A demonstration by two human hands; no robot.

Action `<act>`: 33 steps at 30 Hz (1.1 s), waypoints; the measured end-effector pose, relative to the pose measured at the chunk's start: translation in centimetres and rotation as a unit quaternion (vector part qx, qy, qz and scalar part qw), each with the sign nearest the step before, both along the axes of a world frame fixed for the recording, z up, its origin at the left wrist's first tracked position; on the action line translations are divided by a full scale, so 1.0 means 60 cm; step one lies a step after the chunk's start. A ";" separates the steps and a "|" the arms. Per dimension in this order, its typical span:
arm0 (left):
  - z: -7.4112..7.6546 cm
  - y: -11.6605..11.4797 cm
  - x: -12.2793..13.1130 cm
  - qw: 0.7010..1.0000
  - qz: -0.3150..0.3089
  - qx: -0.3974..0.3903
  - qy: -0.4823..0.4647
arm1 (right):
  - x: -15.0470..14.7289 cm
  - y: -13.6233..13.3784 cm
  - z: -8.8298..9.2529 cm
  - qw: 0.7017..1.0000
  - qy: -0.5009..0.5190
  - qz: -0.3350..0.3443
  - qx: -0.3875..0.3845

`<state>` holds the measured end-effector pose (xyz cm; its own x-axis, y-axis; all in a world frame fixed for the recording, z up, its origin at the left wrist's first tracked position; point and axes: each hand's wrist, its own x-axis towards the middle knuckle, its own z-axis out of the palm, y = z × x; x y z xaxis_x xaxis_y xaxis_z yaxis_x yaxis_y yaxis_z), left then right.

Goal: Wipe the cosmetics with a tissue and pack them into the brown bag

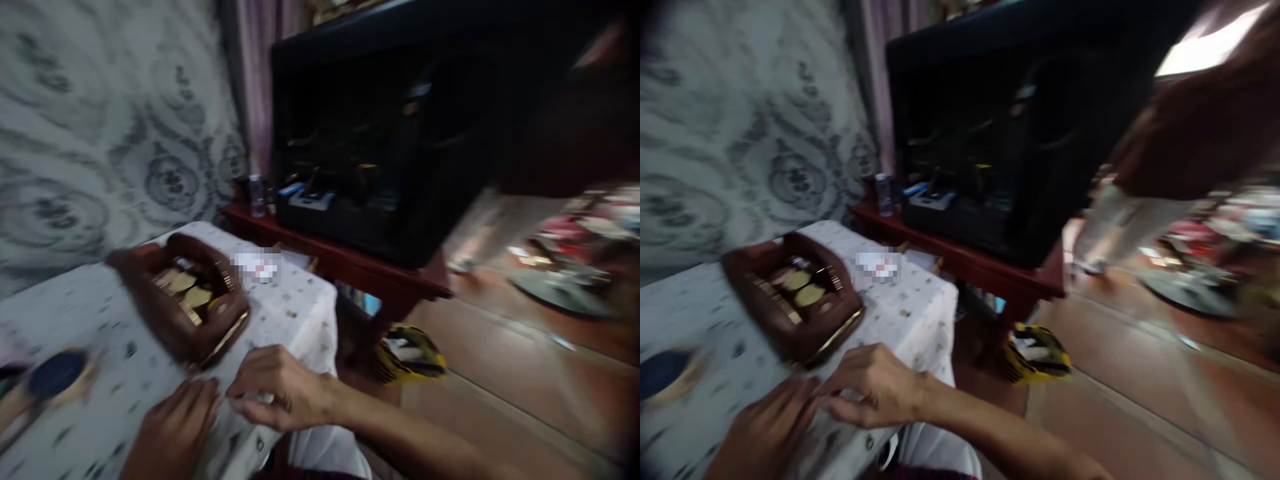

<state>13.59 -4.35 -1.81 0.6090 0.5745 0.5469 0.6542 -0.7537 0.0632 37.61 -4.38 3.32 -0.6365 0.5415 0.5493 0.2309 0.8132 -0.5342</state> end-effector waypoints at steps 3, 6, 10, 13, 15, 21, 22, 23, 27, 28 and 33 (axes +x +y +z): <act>0.039 -0.027 0.007 0.988 0.042 -0.092 0.118 | -0.044 0.010 0.029 0.998 0.010 0.067 -0.004; 0.055 -0.039 -0.018 0.963 0.120 -0.179 0.164 | -0.094 0.027 0.042 0.993 -0.001 0.121 0.011; 0.061 -0.071 -0.078 0.940 0.238 -0.196 0.149 | -0.162 0.042 0.038 0.984 -0.019 0.177 0.001; 0.062 -0.097 -0.120 0.931 0.301 -0.169 0.115 | -0.207 0.051 0.035 0.982 -0.045 0.181 -0.034; 0.060 -0.107 -0.147 0.927 0.332 -0.153 0.082 | -0.236 0.059 0.033 0.981 -0.061 0.171 -0.069; 0.050 -0.106 -0.205 0.921 0.375 -0.105 -0.002 | -0.338 0.091 0.004 0.953 -0.026 0.148 -0.262; 0.049 -0.105 -0.211 0.920 0.380 -0.100 -0.008 | -0.351 0.096 -0.007 0.938 -0.013 0.151 -0.311; 0.048 -0.105 -0.216 0.918 0.384 -0.098 -0.011 | -0.362 0.100 -0.018 0.921 0.000 0.151 -0.358; 0.056 -0.103 -0.231 0.907 0.408 -0.101 -0.001 | -0.371 0.104 -0.059 0.883 0.058 0.143 -0.443; 0.061 -0.101 -0.236 0.903 0.418 -0.101 0.002 | -0.367 0.103 -0.064 0.883 0.066 0.147 -0.441; 0.105 -0.052 -0.262 0.861 0.485 -0.156 0.011 | -0.350 0.095 -0.063 0.891 0.038 0.177 -0.417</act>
